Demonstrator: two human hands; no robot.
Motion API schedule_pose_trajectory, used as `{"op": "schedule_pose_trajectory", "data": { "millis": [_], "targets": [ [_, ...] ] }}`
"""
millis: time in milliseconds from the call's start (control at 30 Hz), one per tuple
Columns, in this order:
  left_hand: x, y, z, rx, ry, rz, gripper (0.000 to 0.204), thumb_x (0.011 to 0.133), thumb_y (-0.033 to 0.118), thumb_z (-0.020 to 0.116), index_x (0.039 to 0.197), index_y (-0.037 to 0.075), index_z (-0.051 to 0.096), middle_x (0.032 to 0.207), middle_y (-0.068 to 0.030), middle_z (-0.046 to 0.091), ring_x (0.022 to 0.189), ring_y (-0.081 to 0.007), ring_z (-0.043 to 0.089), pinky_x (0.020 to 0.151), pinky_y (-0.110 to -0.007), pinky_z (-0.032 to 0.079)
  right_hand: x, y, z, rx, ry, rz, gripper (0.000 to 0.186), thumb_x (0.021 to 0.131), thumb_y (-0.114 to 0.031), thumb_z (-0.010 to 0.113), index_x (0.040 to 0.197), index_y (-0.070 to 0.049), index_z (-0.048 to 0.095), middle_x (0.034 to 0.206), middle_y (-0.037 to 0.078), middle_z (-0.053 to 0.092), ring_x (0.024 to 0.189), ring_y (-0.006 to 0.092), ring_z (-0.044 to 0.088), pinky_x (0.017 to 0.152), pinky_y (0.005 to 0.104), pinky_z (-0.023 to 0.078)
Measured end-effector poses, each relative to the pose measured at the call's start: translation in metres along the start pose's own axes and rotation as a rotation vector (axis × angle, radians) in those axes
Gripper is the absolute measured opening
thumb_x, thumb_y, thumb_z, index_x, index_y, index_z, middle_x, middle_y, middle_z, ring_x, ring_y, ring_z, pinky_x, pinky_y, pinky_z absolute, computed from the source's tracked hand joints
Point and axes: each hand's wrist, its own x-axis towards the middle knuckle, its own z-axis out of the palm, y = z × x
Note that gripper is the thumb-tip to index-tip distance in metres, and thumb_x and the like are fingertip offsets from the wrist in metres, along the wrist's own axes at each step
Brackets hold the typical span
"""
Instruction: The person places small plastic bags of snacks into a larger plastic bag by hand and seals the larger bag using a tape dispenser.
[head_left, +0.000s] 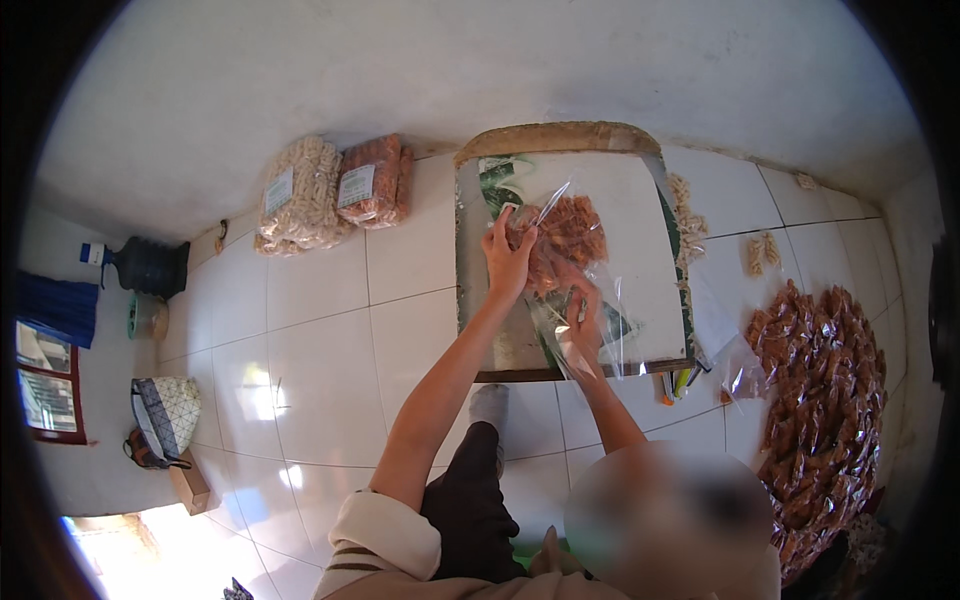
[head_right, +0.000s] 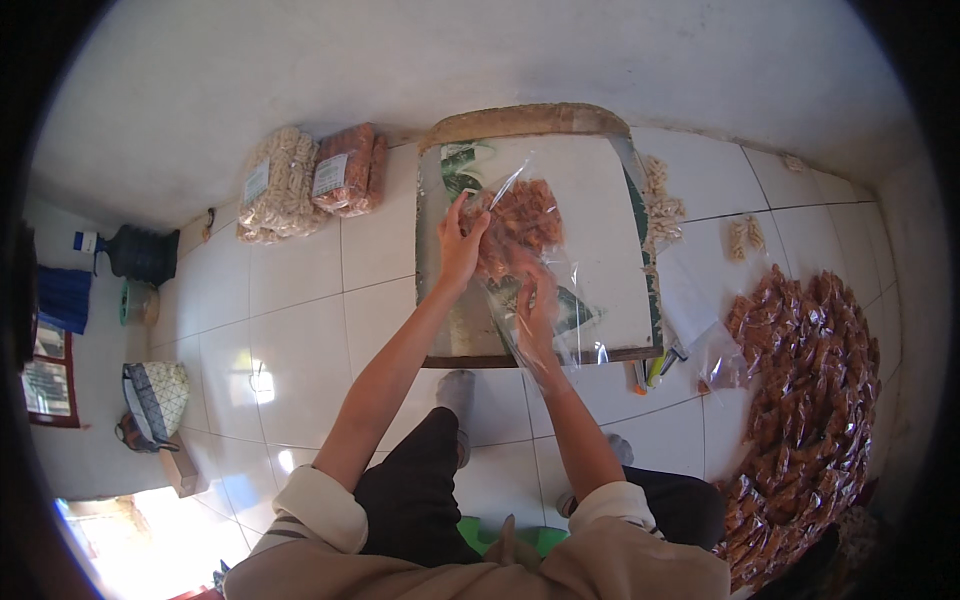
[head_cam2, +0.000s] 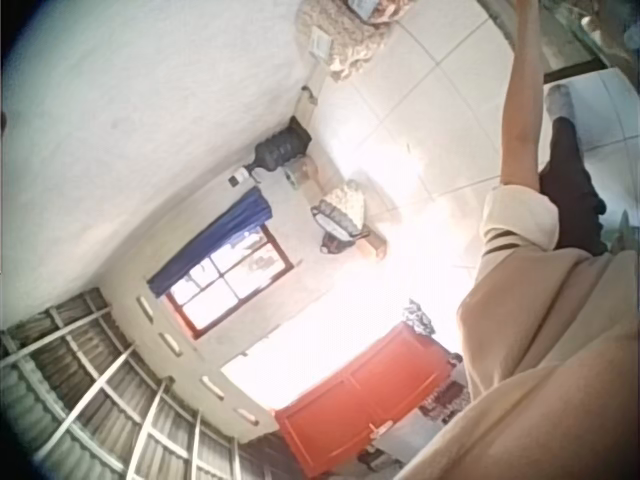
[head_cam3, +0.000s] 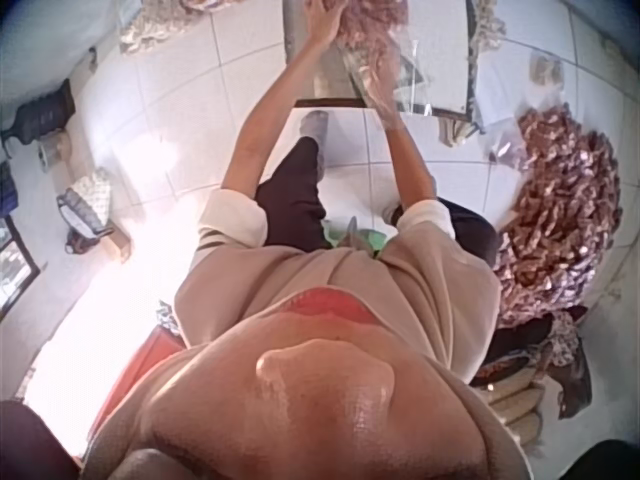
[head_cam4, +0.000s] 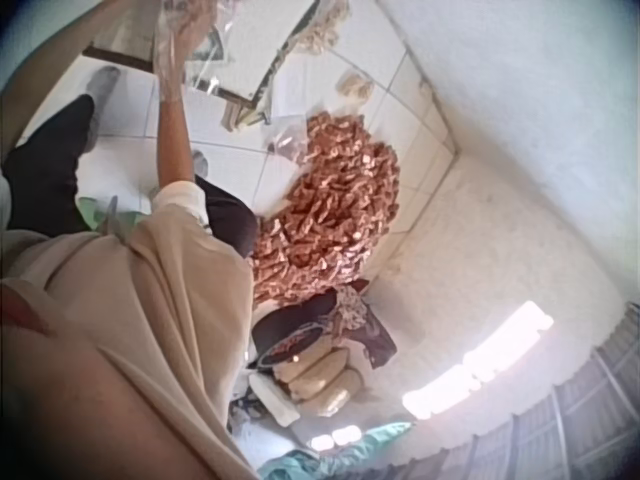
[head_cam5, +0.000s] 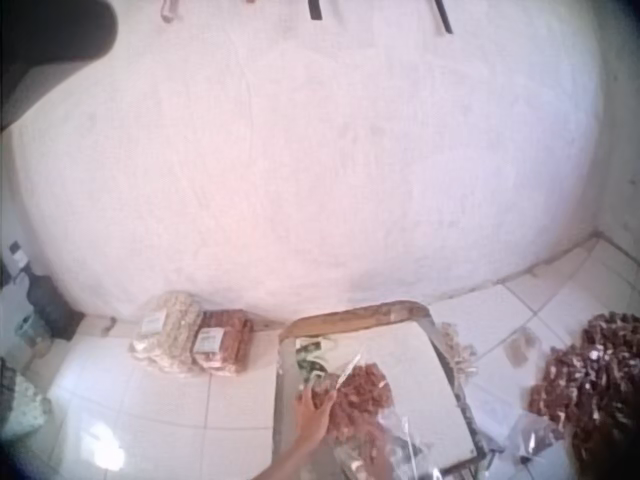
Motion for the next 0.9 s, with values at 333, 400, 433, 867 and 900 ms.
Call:
{"op": "schedule_pose_trajectory", "data": {
  "millis": [333,400,433,867,900],
  "targets": [
    [0.0,0.003,-0.008,0.071,-0.059,0.005,0.069,0.077,0.039,0.065,0.135,0.025,0.031,0.119,-0.0174,0.034,0.109,-0.0294,0.043,0.094,-0.036,0.036,0.017,0.003,0.021,-0.171,0.062,0.157,0.03,0.079,-0.003,0.06,0.108,-0.002,0.058,0.094,0.013,0.059,0.084,0.0252,0.056,0.073,0.0342,0.045],
    [0.0,0.004,-0.012,0.056,-0.092,0.014,0.073,0.076,0.039,0.066,0.137,0.025,0.029,0.12,-0.017,0.035,0.111,-0.029,0.044,0.094,-0.036,0.037,0.021,0.002,0.028,-0.205,0.104,0.084,0.031,0.078,-0.002,0.061,0.109,-0.003,0.058,0.095,0.012,0.059,0.085,0.0254,0.056,0.073,0.0342,0.045],
    [0.001,0.003,-0.013,0.046,-0.097,0.013,0.074,0.076,0.038,0.066,0.137,0.025,0.028,0.121,-0.0169,0.035,0.111,-0.0288,0.045,0.094,-0.035,0.038,0.023,0.003,0.031,-0.22,0.092,0.08,0.032,0.077,-0.001,0.061,0.109,-0.003,0.058,0.096,0.012,0.059,0.086,0.0259,0.056,0.073,0.0344,0.045],
    [-0.012,0.018,-0.01,0.617,-0.016,0.447,0.068,0.083,0.035,0.054,0.139,0.011,0.022,0.141,-0.0193,0.019,0.131,-0.034,0.018,0.104,-0.056,0.01,0.012,-0.011,0.024,-0.087,0.093,0.198,0.032,0.08,-0.001,0.058,0.112,-0.006,0.058,0.105,0.014,0.052,0.093,0.0277,0.054,0.077,0.0336,0.047],
    [-0.014,0.017,-0.009,0.67,-0.057,0.601,0.067,0.084,0.033,0.052,0.139,0.008,0.022,0.143,-0.018,0.016,0.132,-0.0339,0.016,0.105,-0.055,0.01,0.01,-0.012,0.024,0.019,0.091,0.223,0.031,0.081,-0.001,0.057,0.112,-0.006,0.058,0.104,0.013,0.052,0.093,0.0277,0.053,0.076,0.0338,0.047]
  ]
}}
